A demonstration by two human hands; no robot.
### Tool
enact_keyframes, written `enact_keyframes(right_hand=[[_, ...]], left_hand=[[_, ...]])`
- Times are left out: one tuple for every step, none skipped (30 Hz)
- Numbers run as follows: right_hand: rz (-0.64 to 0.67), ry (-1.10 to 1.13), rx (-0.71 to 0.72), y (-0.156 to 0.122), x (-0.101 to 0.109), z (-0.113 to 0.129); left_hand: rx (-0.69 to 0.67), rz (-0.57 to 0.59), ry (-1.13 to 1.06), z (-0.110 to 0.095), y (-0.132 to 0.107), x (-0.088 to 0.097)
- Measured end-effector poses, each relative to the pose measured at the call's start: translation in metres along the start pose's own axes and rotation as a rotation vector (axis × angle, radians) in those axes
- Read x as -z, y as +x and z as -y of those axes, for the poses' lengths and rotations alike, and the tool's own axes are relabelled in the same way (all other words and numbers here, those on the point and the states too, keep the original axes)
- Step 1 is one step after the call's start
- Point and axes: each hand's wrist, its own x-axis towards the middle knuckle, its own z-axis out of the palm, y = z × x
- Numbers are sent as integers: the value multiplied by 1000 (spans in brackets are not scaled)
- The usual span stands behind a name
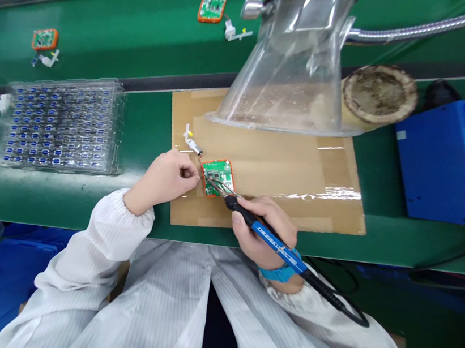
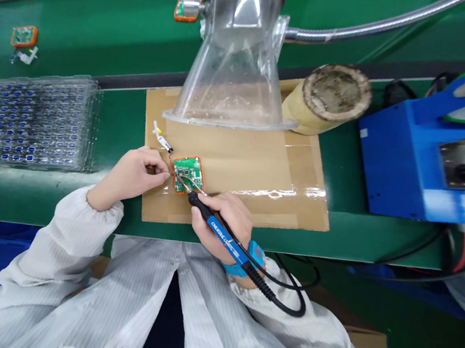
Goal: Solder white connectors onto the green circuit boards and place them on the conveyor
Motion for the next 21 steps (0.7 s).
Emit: enact_keyframes(right_hand=[[0, -4, 1, 0, 0, 0], [0, -9, 0, 0, 0, 0], [1, -15, -4, 0, 0, 0], [1, -19, -8, 0, 0, 0], [-2, -22, -14, 0, 0, 0], [-5, -22, -18, 0, 0, 0], [-9, -21, -19, 0, 1, 0], [-13, -20, -18, 0, 1, 0], [-16, -19, -13, 0, 1, 0], [-17, -18, -9, 0, 1, 0], [-15, -18, -3, 0, 1, 0], [-13, -17, 1, 0, 1, 0], [-9, -15, 5, 0, 0, 0], [-6, -13, 8, 0, 0, 0], [-4, -12, 12, 0, 0, 0], [-4, -13, 14, 1, 0, 0], [-2, -17, 13, 1, 0, 0], [-3, -25, 10, 1, 0, 0], [-5, -36, 7, 1, 1, 0], [-8, -46, 3, 1, 1, 1], [-9, -53, 0, 1, 1, 1]], left_hand=[[-2, -1, -2, 0, 0, 0], [-4, -1, -5, 0, 0, 0], [-4, 0, -8, 1, 0, 0], [-3, 3, -11, 1, 0, 0], [-2, 6, -13, 1, 0, 1], [1, 9, -14, 0, 0, 1], [4, 12, -14, 0, 0, 1], [7, 13, -14, 0, 0, 1], [9, 13, -14, 0, 0, 1], [10, 13, -16, 0, 0, 1], [11, 12, -19, 0, 0, 1], [11, 12, -23, 0, 0, 1], [12, 12, -25, 0, 0, 0], [13, 14, -27, 1, 0, 0], [14, 16, -26, 1, 0, 0], [16, 18, -25, 1, 0, 0], [18, 20, -23, 1, 0, 1], [19, 22, -21, 0, 0, 1], [21, 22, -19, 0, 0, 1], [22, 22, -20, 0, 0, 1], [23, 22, -20, 0, 0, 1]])
